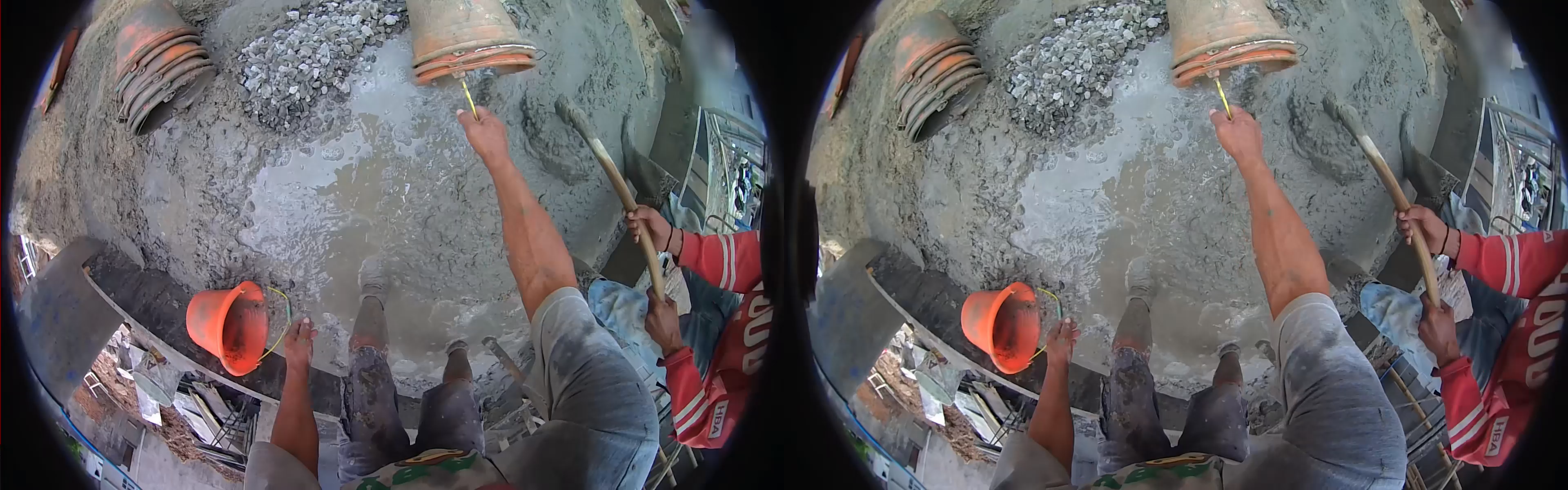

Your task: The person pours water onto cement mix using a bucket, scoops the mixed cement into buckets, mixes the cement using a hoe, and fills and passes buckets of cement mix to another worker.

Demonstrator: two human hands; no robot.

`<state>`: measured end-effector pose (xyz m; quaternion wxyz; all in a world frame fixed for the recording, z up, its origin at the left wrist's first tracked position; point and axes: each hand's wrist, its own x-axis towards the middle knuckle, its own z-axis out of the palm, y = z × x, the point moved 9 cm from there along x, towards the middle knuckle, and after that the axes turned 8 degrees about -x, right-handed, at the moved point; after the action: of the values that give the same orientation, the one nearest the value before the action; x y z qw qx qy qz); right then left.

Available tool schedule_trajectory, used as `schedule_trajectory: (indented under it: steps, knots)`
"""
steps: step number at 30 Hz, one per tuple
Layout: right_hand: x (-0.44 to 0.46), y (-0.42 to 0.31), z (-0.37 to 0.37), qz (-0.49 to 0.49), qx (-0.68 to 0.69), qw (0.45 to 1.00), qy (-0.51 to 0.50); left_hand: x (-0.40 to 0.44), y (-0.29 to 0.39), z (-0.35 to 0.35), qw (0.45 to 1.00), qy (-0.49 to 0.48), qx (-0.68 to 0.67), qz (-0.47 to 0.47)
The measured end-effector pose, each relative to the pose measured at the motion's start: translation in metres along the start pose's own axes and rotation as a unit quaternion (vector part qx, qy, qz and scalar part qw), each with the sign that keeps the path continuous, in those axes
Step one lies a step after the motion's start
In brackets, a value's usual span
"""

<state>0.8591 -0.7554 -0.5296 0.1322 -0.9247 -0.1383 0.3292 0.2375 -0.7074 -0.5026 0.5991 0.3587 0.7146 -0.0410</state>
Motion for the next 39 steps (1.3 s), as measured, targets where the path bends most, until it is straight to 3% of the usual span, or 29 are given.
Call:
schedule_trajectory:
  steps: [2,4,6,9,12,15,17,20,23,26,31,33,37,39]
  knots:
    - [-0.029,-0.007,-0.013,-0.089,-0.116,0.989,-0.008,0.005,0.019,0.041,0.998,-0.033,-0.004,0.056]
    - [-0.079,-0.003,-0.02,-0.075,-0.146,0.985,-0.053,0.011,0.053,0.087,0.994,-0.073,-0.011,0.085]
    - [-0.121,0.018,-0.025,-0.063,-0.064,0.995,-0.043,0.006,0.1,0.136,0.988,-0.106,-0.008,0.109]
    - [-0.15,0.076,-0.012,0.002,0.073,0.995,-0.074,-0.014,0.174,0.21,0.956,-0.134,0.096,0.243]
    - [-0.177,0.072,-0.026,0.014,0.077,0.992,-0.095,-0.018,0.208,0.282,0.907,-0.091,0.13,0.39]
    - [-0.195,0.079,-0.014,-0.036,0.057,0.991,-0.112,-0.026,0.231,0.336,0.887,-0.105,0.119,0.434]
    - [-0.205,0.098,-0.008,0.001,0.097,0.988,-0.116,-0.024,0.231,0.356,0.885,-0.109,0.119,0.437]
    - [-0.225,0.119,0.001,0.046,0.171,0.976,-0.128,-0.041,0.23,0.368,0.817,-0.077,0.281,0.498]
    - [-0.254,0.124,0.0,0.073,0.189,0.97,-0.136,-0.043,0.218,0.366,0.816,-0.056,0.28,0.503]
    - [-0.294,0.139,-0.007,0.105,0.182,0.963,-0.168,-0.012,0.222,0.358,0.881,-0.022,0.239,0.408]
    - [-0.32,0.192,-0.033,0.115,0.088,0.979,-0.142,-0.019,0.264,0.384,0.774,-0.063,0.308,0.549]
    - [-0.303,0.204,-0.03,0.107,0.101,0.983,-0.11,-0.015,0.241,0.387,0.811,-0.144,0.302,0.481]
    - [-0.29,0.144,-0.038,0.09,0.085,0.986,-0.115,-0.009,0.23,0.368,0.824,-0.226,0.319,0.411]
    - [-0.304,0.108,-0.043,0.102,0.102,0.981,-0.132,-0.008,0.258,0.343,0.849,-0.182,0.26,0.422]
